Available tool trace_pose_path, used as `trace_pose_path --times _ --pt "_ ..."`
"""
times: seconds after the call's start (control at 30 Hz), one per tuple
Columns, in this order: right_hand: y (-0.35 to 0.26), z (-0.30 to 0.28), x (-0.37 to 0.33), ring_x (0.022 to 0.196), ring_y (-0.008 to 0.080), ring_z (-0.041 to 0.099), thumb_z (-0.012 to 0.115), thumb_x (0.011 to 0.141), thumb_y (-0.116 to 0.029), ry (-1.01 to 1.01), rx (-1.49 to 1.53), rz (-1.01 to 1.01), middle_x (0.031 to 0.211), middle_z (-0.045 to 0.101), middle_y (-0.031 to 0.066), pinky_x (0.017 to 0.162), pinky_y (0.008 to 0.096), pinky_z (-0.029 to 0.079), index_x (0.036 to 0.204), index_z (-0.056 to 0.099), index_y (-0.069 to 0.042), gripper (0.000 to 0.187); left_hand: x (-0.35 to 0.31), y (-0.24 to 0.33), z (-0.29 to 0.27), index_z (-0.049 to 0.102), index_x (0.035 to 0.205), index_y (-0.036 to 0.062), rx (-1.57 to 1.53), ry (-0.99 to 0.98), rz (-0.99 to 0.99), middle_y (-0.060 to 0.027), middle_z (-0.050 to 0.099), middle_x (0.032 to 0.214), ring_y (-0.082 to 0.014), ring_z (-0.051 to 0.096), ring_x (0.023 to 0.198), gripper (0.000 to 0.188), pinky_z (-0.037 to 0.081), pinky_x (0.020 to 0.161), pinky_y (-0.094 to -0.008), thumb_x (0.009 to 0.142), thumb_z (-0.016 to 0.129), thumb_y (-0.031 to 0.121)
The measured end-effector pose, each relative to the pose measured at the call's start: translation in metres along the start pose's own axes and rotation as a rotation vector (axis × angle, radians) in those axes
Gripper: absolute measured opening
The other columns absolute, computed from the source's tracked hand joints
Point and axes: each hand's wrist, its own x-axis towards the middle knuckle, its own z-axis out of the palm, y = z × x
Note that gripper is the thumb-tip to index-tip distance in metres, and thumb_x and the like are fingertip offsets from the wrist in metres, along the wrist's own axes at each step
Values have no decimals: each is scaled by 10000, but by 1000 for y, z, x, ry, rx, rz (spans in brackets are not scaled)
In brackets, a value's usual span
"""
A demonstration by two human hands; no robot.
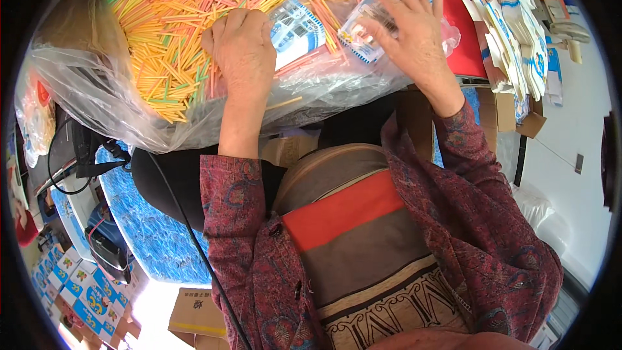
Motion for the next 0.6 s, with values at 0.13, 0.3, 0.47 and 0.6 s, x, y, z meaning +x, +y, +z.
trace_pose_path --times 0.13,0.3,0.47,0.6 --pt "-23 -11 19 1226 373 495 688 801 -211 185 150 -19 1253 588 160 1040 552 322 1178 644 -85 399 5 4 -17 662 823 137 -81 177 48 -25 624 994 -254 550 986 83 344 905 -428 760 702 99" --pt "-50 0 39 852 182 649 736 844 -243 -78 592 130 970 679 81 780 280 510 1047 681 -47 288 -5 20 -45 658 848 120 -222 205 48 -62 628 1057 -256 579 949 150 428 845 -399 737 715 35" --pt "-62 18 35 810 61 592 706 890 -212 -405 1001 300 894 663 -5 727 226 493 1035 688 -34 231 -25 29 -59 643 935 63 -839 193 -369 -54 635 1053 -157 603 885 182 494 740 -303 784 726 3" --pt "-76 33 26 780 33 566 697 899 -176 -297 1303 237 862 655 -45 685 206 478 1001 699 -28 180 -36 25 -80 626 1014 21 -1198 62 -655 -32 648 972 -92 589 838 200 493 721 -235 835 714 8"
